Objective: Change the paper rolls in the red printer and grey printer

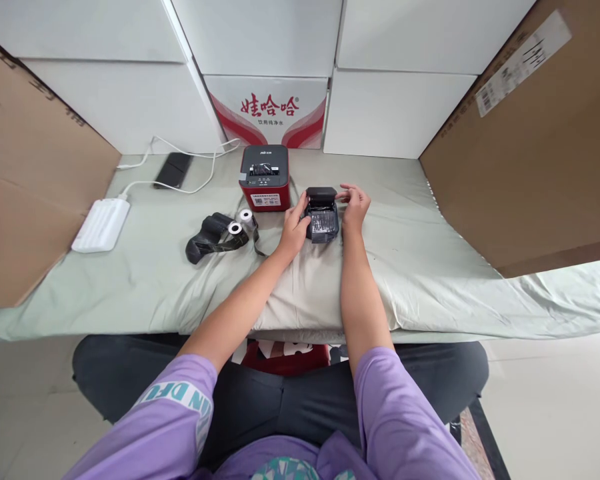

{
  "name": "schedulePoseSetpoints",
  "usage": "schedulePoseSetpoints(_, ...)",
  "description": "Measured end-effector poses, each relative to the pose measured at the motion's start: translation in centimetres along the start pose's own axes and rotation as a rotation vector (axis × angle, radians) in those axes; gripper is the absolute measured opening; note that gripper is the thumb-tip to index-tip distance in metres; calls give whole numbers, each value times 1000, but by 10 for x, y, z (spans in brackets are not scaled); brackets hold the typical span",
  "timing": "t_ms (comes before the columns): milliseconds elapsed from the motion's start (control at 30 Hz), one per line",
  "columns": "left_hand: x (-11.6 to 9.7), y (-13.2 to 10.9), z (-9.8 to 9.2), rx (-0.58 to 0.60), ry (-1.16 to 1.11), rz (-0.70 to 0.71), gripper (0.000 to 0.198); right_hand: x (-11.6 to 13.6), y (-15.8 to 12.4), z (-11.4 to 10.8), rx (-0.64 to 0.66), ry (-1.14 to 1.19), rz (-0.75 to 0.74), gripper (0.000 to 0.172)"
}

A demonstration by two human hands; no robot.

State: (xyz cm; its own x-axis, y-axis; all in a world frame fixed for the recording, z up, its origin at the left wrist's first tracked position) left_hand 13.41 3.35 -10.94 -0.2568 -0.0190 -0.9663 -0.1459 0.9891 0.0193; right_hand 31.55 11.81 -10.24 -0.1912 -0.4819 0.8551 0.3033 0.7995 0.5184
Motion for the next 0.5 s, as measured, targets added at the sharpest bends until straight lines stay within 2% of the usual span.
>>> schedulePoseSetpoints(233, -3, -2, -1, -3, -27, 2, 70, -1, -1, 8, 78, 53, 45, 44)
schedulePoseSetpoints(400, 0, -1, -2, -52, -66, -9, 68, 2, -3, 8, 53, 64, 59, 39)
schedulePoseSetpoints(500, 1, 0, -2, -66, -75, -12, 65, 10, -2, 10, 85, 27, 38, 36)
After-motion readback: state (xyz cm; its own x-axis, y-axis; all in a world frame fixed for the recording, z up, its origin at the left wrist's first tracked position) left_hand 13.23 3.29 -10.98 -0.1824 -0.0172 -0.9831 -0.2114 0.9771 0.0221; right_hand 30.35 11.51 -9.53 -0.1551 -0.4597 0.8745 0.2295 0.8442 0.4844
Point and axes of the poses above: each hand's wrist, its own y-axis towards the middle knuckle, its own z-axis out of the palm, x = y × z, the point moved 6 cm from there along y, towards the middle knuckle, and after that the axes turned 13 degrees about -z, right-handed, at the moved point
